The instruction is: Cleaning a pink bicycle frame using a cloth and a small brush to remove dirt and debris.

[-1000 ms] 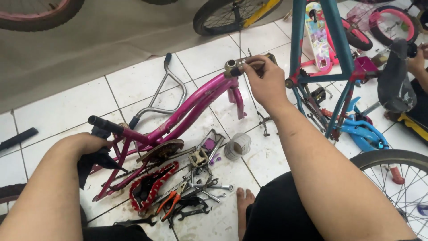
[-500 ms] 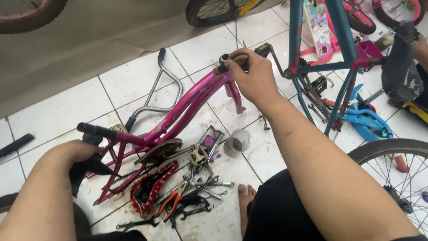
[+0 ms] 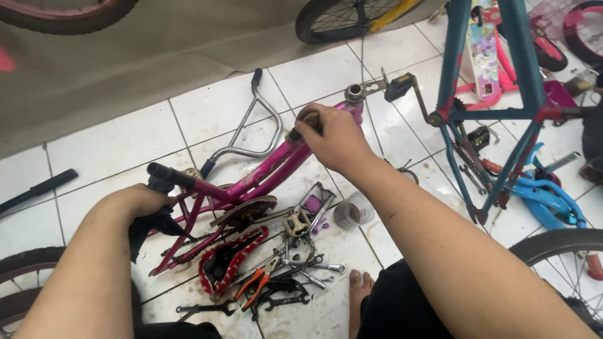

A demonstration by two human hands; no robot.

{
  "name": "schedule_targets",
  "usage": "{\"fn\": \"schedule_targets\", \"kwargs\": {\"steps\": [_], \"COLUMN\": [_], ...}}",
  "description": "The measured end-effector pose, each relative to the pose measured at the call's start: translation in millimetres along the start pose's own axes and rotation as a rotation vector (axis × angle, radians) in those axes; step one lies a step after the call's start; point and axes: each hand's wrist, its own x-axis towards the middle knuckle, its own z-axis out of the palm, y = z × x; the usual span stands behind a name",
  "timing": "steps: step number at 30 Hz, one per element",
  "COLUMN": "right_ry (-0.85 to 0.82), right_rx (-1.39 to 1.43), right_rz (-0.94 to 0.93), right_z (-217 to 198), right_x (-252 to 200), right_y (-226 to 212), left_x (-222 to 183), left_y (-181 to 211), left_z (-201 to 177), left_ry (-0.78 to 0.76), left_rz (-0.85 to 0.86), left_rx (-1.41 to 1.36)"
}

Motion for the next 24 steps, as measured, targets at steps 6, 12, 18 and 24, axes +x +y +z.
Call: {"fn": "schedule_targets", "kwargs": {"steps": [6, 12, 18, 24], "right_ry": [0.130, 0.260, -0.030, -0.108], "right_rx": [-0.078, -0.187, -0.235, -0.206], "right_rz": [-0.066, -0.092, -0.117, -0.098], "right_z": [3.3, -16.4, 35.1, 46.0], "right_x": [17.0, 25.3, 11.8, 12.7], "right_y": [31.1, 33.3, 2.6, -13.7], "left_x": [31.9, 36.8, 23.1, 20.3], "left_y": [-24.3, -34.2, -27.8, -30.6], "left_z": [7.7, 8.5, 5.8, 7.4], "left_ry": [0.131, 0.147, 0.114, 0.113], "left_rz": [0.137, 0.143, 0.184, 0.180], "left_rx": [0.159, 0.125, 0.069, 0.072]}}
